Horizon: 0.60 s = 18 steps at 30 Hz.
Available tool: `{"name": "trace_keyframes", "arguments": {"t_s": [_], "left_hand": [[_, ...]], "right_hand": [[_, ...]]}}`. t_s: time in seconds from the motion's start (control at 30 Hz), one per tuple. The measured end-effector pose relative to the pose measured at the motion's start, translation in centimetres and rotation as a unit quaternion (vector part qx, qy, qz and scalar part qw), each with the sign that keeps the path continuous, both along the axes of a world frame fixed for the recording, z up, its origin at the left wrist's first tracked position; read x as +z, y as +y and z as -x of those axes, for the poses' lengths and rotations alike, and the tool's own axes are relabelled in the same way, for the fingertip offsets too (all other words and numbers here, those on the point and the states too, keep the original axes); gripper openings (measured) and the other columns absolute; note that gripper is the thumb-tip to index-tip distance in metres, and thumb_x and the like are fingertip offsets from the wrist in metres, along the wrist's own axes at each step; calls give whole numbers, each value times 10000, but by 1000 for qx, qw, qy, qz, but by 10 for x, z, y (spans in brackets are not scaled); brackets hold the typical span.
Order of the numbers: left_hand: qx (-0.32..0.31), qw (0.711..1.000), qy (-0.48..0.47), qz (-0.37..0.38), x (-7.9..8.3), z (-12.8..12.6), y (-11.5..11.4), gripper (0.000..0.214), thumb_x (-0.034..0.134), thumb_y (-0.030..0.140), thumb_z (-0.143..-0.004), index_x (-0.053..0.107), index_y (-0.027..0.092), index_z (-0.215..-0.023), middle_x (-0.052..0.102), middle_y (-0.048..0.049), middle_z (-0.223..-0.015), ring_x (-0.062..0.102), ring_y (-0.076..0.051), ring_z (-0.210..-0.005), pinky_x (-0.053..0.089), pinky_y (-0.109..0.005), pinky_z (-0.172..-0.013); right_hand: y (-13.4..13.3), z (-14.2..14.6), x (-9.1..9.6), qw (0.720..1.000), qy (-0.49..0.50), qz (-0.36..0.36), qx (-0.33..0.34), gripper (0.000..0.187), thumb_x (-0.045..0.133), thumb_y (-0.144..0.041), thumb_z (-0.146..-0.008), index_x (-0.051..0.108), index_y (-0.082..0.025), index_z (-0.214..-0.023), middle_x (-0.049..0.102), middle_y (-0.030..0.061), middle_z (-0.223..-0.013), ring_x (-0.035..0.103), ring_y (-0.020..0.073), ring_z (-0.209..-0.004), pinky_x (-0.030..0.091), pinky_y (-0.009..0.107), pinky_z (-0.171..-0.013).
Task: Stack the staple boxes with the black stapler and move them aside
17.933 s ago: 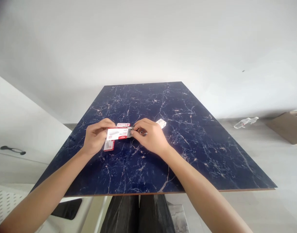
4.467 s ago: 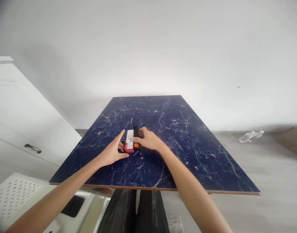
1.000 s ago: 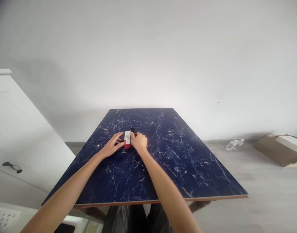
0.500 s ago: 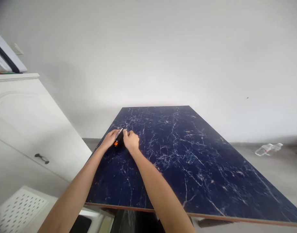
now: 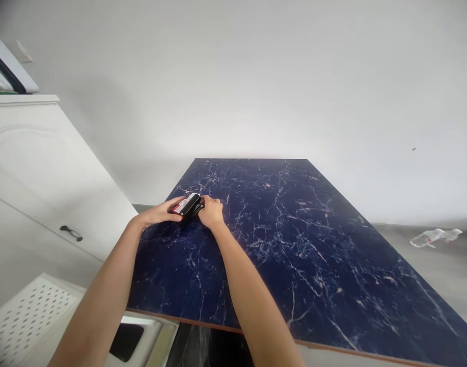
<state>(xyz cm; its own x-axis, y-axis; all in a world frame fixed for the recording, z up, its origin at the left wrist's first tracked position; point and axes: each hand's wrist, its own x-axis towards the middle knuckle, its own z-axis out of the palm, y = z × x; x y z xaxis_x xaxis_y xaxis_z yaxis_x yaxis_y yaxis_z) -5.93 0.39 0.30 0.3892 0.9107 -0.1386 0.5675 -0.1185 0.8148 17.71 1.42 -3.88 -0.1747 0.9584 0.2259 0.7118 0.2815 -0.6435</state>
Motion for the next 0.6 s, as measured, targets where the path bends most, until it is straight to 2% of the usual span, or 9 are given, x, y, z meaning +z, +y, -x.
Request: {"name": "trace_keyframes", "arguments": {"t_s": [0.13,0.2,0.33,0.47,0.53,0.6], "left_hand": [[25,999,2,-23,1,-4,-2,1028,875,501,-650,428,300,-1553,450,-74,-1590,481,-335,-1415,428,-384,-1132],[30,999,-13,-41,1,-5,-5,980,887,474,-636,491,297,-1515,510,-72,-1546,516,-340,-1384,455,-392,-1111],[30,998,-47,-37,0,-4,-10,922,875,451,-662,518,290,-1496,552,-74,-1510,542,-333,-1361,479,-396,-1093],[24,997,-77,-13,-2,-1,-10,865,877,427,-667,558,301,-1461,567,-74,-1496,562,-327,-1339,483,-406,-1087],[29,996,-88,-14,-3,-1,-9,823,874,425,-673,587,302,-1435,573,-72,-1490,560,-325,-1341,473,-408,-1095],[62,994,-84,-24,-5,-2,-7,739,847,458,-703,632,292,-1390,591,-75,-1471,573,-321,-1324,473,-399,-1086]], "right_hand": [[1,-1,-4,1000,-7,-22,-5,684,493,-119,-807,464,-164,-1489,595,125,-1431,518,336,-1260,375,448,-1071],[4,-2,-7,1000,6,-22,-6,670,484,-111,-820,462,-139,-1489,586,134,-1439,518,323,-1275,369,425,-1090],[10,-7,-7,996,86,-10,-29,483,442,-153,-910,563,-134,-1377,675,110,-1294,575,258,-1213,406,341,-1056],[14,-23,-4,993,114,-4,-32,370,449,-204,-949,622,-166,-1273,730,73,-1082,653,209,-1038,465,292,-949],[14,-32,-4,991,117,-14,-61,349,433,-175,-943,661,-179,-1207,719,80,-1086,656,205,-1015,468,292,-937],[12,-40,-4,987,122,-37,-99,365,399,-153,-941,686,-182,-1163,697,96,-1143,646,212,-1035,465,308,-948]]}}
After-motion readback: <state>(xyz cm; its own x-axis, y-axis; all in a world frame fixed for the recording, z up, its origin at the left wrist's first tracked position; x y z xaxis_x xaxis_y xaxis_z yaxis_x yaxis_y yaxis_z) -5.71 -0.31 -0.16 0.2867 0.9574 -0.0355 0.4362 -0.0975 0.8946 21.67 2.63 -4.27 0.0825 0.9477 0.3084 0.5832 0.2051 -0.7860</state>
